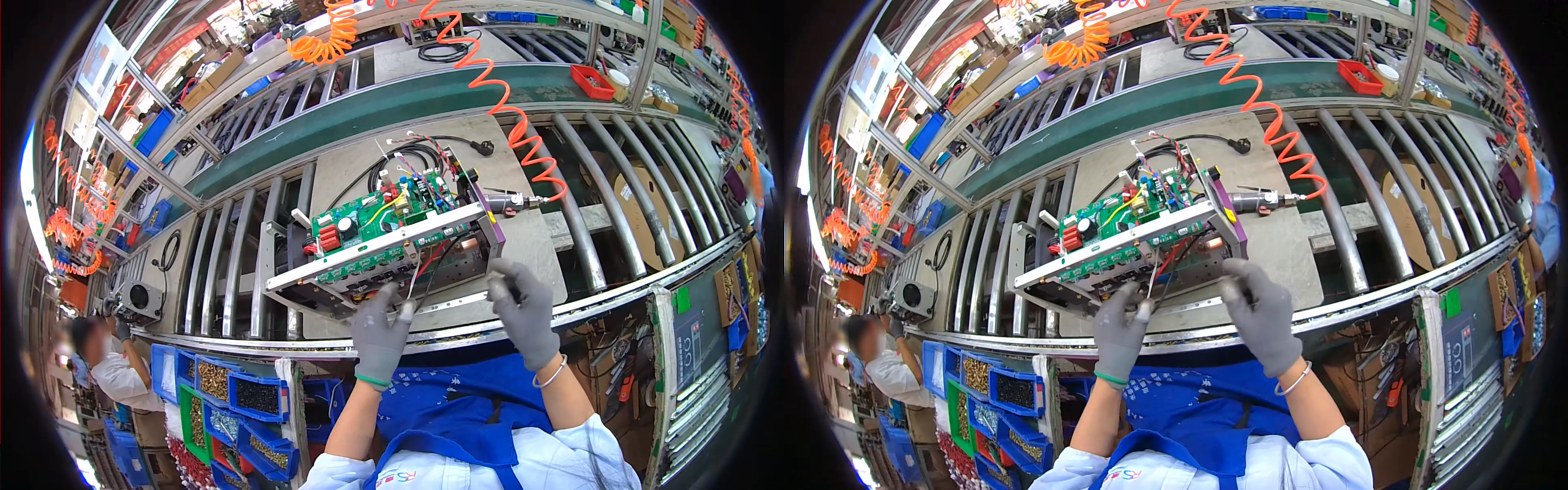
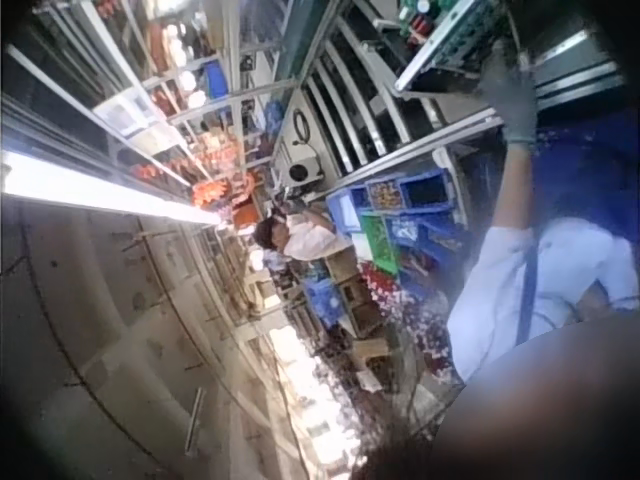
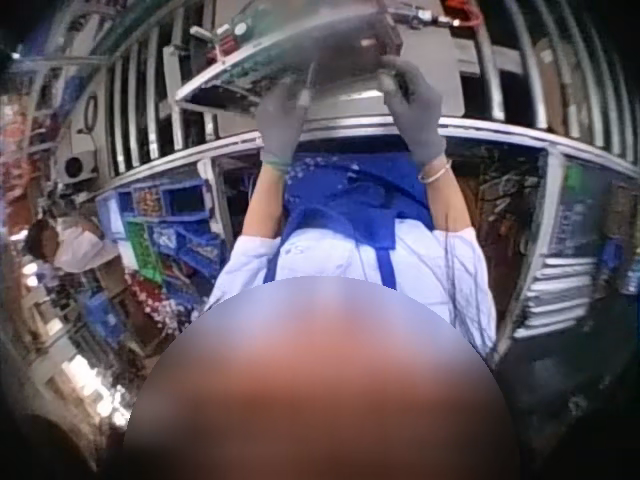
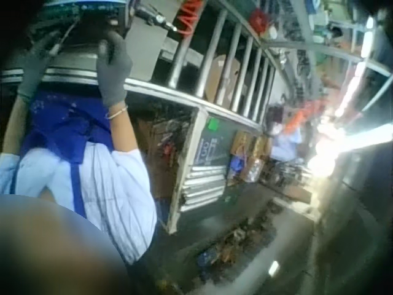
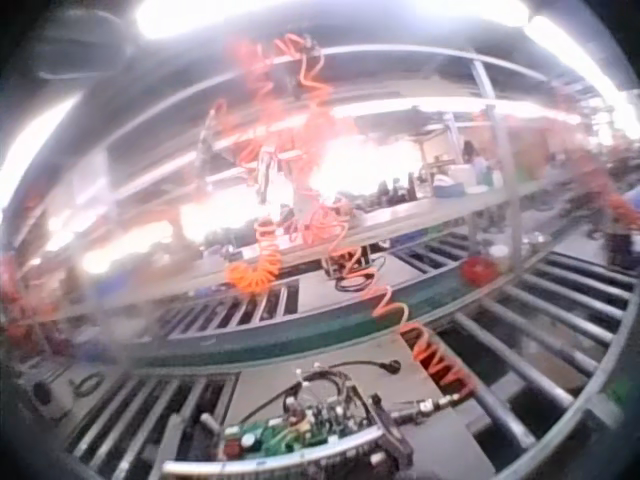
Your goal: Assembling components and wiring an electronic inverter assembly on a factory conveyor line.
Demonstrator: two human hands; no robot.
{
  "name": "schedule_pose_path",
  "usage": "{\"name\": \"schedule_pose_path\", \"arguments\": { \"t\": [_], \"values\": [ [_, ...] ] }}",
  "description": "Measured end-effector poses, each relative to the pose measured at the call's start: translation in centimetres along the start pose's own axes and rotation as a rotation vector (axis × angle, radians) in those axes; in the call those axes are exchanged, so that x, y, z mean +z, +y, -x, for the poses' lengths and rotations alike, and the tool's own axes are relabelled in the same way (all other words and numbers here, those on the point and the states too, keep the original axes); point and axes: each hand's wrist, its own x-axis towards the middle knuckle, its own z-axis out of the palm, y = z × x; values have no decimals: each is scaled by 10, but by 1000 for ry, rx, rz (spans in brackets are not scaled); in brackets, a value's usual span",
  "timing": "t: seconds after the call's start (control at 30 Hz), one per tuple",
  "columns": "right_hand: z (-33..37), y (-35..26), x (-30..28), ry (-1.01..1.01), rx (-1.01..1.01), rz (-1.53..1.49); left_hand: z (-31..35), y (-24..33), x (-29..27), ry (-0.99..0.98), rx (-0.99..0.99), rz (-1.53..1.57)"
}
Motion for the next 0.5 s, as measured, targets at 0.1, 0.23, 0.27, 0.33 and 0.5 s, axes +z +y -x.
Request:
{"name": "schedule_pose_path", "arguments": {
  "t": [0.1, 0.23, 0.27, 0.33, 0.5],
  "values": [
    [2, -1, 12, -95, -402, 181, -7, 4, 0, -5, 68, -40],
    [-7, -9, 30, -224, -557, 218, -21, 33, -13, 124, 245, -134],
    [-11, -9, 33, -286, -586, 182, -24, 40, -16, 62, 288, -40],
    [-16, -7, 38, -316, -595, 73, -29, 52, -21, -20, 237, 69],
    [-21, 10, 37, -343, -512, -77, -40, 60, -28, -414, -153, 467]
  ]
}}
